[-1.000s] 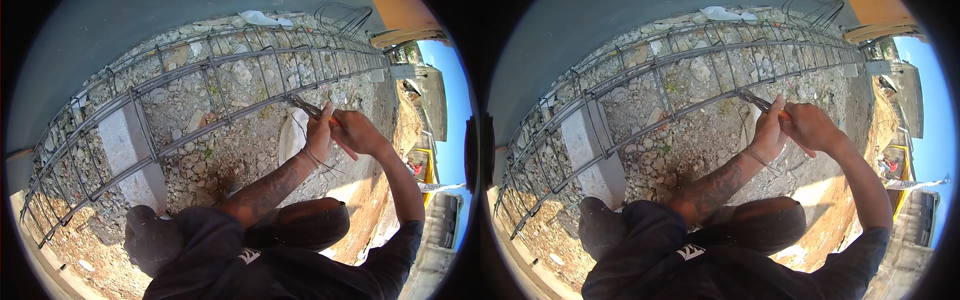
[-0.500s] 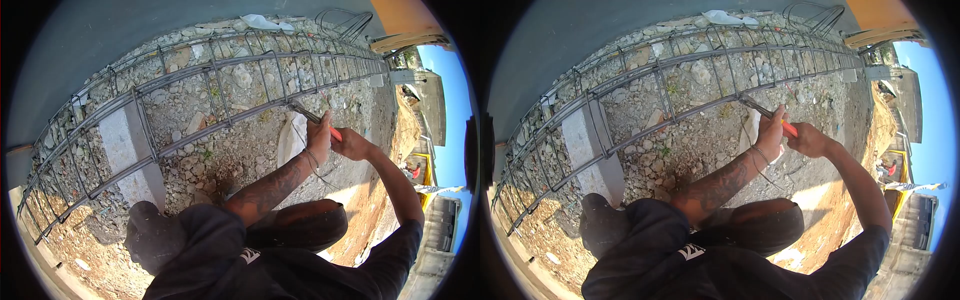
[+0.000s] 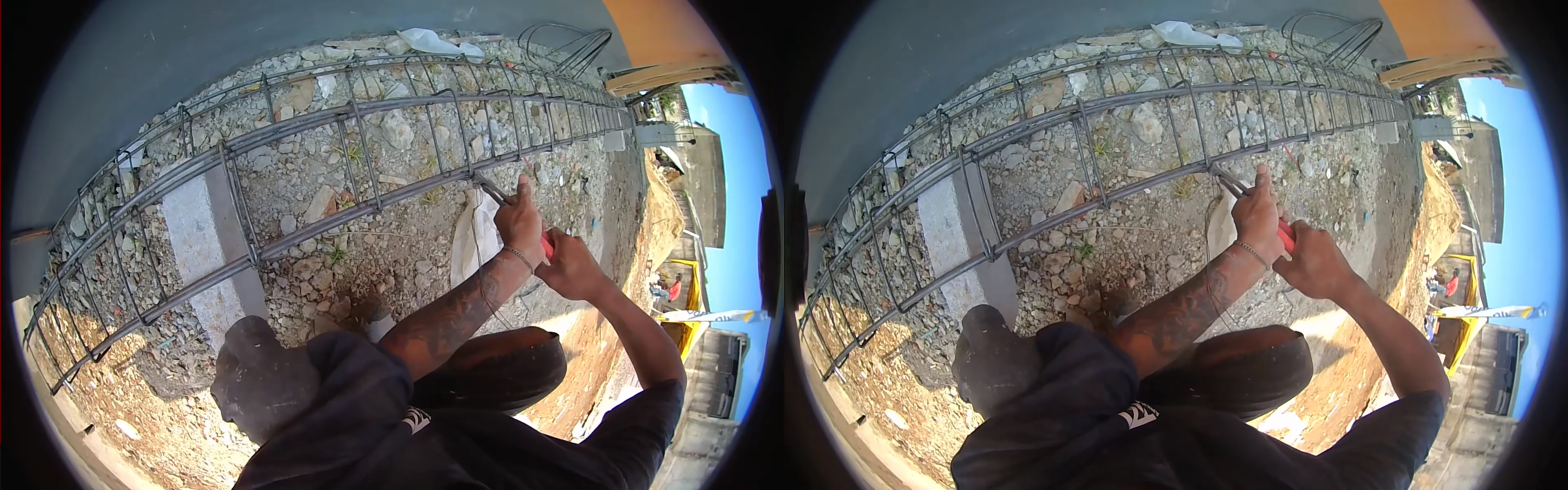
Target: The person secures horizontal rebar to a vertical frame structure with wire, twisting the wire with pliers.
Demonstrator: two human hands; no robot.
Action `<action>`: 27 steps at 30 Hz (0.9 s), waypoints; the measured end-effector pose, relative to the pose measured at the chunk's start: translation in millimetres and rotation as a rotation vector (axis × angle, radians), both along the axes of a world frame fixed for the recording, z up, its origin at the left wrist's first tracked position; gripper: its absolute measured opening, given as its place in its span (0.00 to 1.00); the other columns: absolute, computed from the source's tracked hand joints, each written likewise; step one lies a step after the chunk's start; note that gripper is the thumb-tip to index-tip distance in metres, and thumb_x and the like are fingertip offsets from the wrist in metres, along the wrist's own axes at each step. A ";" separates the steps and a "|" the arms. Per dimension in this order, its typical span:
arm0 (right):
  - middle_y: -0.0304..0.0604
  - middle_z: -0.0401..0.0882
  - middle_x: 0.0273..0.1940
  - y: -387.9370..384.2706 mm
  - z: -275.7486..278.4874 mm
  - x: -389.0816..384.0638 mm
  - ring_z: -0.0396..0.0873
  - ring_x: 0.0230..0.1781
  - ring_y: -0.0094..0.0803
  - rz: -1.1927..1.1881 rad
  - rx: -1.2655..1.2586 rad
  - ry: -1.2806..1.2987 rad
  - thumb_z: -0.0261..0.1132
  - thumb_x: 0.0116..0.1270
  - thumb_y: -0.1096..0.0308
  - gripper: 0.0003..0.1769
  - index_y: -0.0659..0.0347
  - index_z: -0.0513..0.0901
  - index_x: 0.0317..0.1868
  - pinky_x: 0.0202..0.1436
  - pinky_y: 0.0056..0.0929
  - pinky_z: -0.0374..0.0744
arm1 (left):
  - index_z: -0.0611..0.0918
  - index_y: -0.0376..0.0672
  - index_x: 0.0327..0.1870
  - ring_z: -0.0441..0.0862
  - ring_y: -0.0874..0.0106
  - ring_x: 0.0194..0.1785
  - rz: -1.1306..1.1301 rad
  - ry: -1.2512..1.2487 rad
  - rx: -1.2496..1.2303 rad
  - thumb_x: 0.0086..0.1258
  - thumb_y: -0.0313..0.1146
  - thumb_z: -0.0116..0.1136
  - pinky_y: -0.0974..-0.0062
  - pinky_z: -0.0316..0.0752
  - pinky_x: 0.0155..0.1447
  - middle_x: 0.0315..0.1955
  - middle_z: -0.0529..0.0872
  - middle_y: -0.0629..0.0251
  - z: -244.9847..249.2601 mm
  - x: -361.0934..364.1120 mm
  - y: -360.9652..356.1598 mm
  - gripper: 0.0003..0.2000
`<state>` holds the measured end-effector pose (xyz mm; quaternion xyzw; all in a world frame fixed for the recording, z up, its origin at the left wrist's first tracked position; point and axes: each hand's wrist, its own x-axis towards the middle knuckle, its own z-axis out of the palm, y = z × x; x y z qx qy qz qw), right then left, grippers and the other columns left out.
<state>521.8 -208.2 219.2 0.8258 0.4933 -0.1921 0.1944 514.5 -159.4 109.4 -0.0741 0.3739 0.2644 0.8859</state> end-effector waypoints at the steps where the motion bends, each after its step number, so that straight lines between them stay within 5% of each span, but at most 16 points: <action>1: 0.58 0.80 0.30 14.0 13.5 -0.9 0.82 0.34 0.46 -0.207 -0.136 0.173 0.62 0.55 0.67 0.15 0.71 0.76 0.38 0.37 0.38 0.79 | 0.67 0.46 0.18 0.63 0.79 0.18 0.067 -0.206 -0.043 0.64 0.54 0.57 0.78 0.61 0.25 0.14 0.65 0.75 -3.2 -2.4 1.5 0.23; 2: 0.56 0.81 0.30 27.8 23.3 1.7 0.83 0.34 0.40 -0.416 -0.268 0.346 0.62 0.56 0.66 0.15 0.71 0.76 0.38 0.35 0.35 0.80 | 0.67 0.49 0.23 0.61 0.80 0.18 0.131 -0.413 -0.086 0.66 0.53 0.55 0.80 0.60 0.25 0.15 0.62 0.77 -5.9 -5.0 2.4 0.20; 3: 0.50 0.81 0.31 9.9 10.9 36.5 0.81 0.28 0.30 -0.538 -0.144 0.729 0.63 0.59 0.64 0.17 0.70 0.75 0.41 0.29 0.30 0.79 | 0.68 0.49 0.23 0.60 0.81 0.19 0.124 -0.471 -0.130 0.66 0.52 0.55 0.80 0.61 0.27 0.15 0.61 0.78 3.3 -19.0 8.1 0.19; 4: 0.50 0.81 0.31 10.2 13.4 32.2 0.81 0.28 0.30 -0.534 -0.139 0.727 0.63 0.59 0.64 0.17 0.70 0.75 0.41 0.29 0.30 0.79 | 0.68 0.49 0.23 0.60 0.81 0.19 0.125 -0.475 -0.124 0.66 0.52 0.55 0.80 0.61 0.27 0.15 0.61 0.78 2.1 -21.3 8.0 0.19; 6: 0.45 0.78 0.29 9.5 16.6 18.3 0.77 0.21 0.30 -1.069 -0.020 1.068 0.62 0.62 0.64 0.18 0.69 0.72 0.45 0.26 0.28 0.78 | 0.68 0.49 0.25 0.61 0.81 0.18 0.166 -0.681 -0.130 0.65 0.53 0.56 0.80 0.61 0.26 0.15 0.62 0.78 -4.3 -25.8 7.2 0.19; 8: 0.46 0.77 0.28 2.1 7.8 34.3 0.77 0.19 0.32 -1.084 -0.068 1.195 0.63 0.62 0.66 0.17 0.69 0.71 0.46 0.25 0.28 0.77 | 0.68 0.49 0.26 0.61 0.81 0.19 0.144 -0.695 -0.110 0.65 0.51 0.57 0.80 0.61 0.28 0.15 0.62 0.78 -9.8 -27.1 6.6 0.18; 12: 0.54 0.81 0.30 22.5 21.9 13.0 0.82 0.26 0.40 -0.827 -0.119 0.883 0.62 0.60 0.72 0.11 0.67 0.71 0.40 0.25 0.37 0.76 | 0.69 0.49 0.28 0.64 0.80 0.21 0.175 -0.686 -0.116 0.63 0.50 0.60 0.79 0.64 0.31 0.18 0.65 0.76 -5.6 -22.7 7.1 0.17; 15: 0.59 0.79 0.28 18.3 22.2 -1.8 0.81 0.26 0.49 0.293 -0.047 -0.104 0.58 0.56 0.76 0.13 0.67 0.69 0.42 0.31 0.43 0.78 | 0.71 0.46 0.33 0.67 0.76 0.25 0.141 -0.345 -0.215 0.60 0.49 0.63 0.74 0.67 0.31 0.21 0.68 0.71 12.5 -19.8 13.3 0.18; 19: 0.52 0.80 0.26 20.8 18.7 -2.4 0.81 0.27 0.49 0.439 -0.175 -0.455 0.55 0.59 0.73 0.12 0.63 0.69 0.44 0.32 0.42 0.79 | 0.69 0.42 0.32 0.65 0.72 0.22 -0.014 -0.083 -0.346 0.62 0.50 0.61 0.72 0.64 0.24 0.20 0.67 0.68 37.9 -19.8 43.6 0.20; 22: 0.53 0.80 0.26 19.8 14.4 9.5 0.81 0.29 0.50 0.431 -0.175 -0.504 0.58 0.58 0.70 0.11 0.62 0.71 0.42 0.34 0.43 0.79 | 0.70 0.40 0.32 0.65 0.72 0.20 0.094 -0.207 -0.309 0.65 0.51 0.57 0.72 0.65 0.23 0.19 0.67 0.68 21.8 0.8 33.7 0.21; 27: 0.57 0.80 0.28 29.0 3.7 47.8 0.80 0.32 0.53 0.258 -0.126 -0.242 0.62 0.55 0.60 0.16 0.63 0.75 0.37 0.39 0.45 0.78 | 0.72 0.39 0.28 0.66 0.71 0.18 0.100 0.028 -0.298 0.67 0.52 0.54 0.74 0.70 0.25 0.20 0.70 0.66 18.5 23.5 29.8 0.21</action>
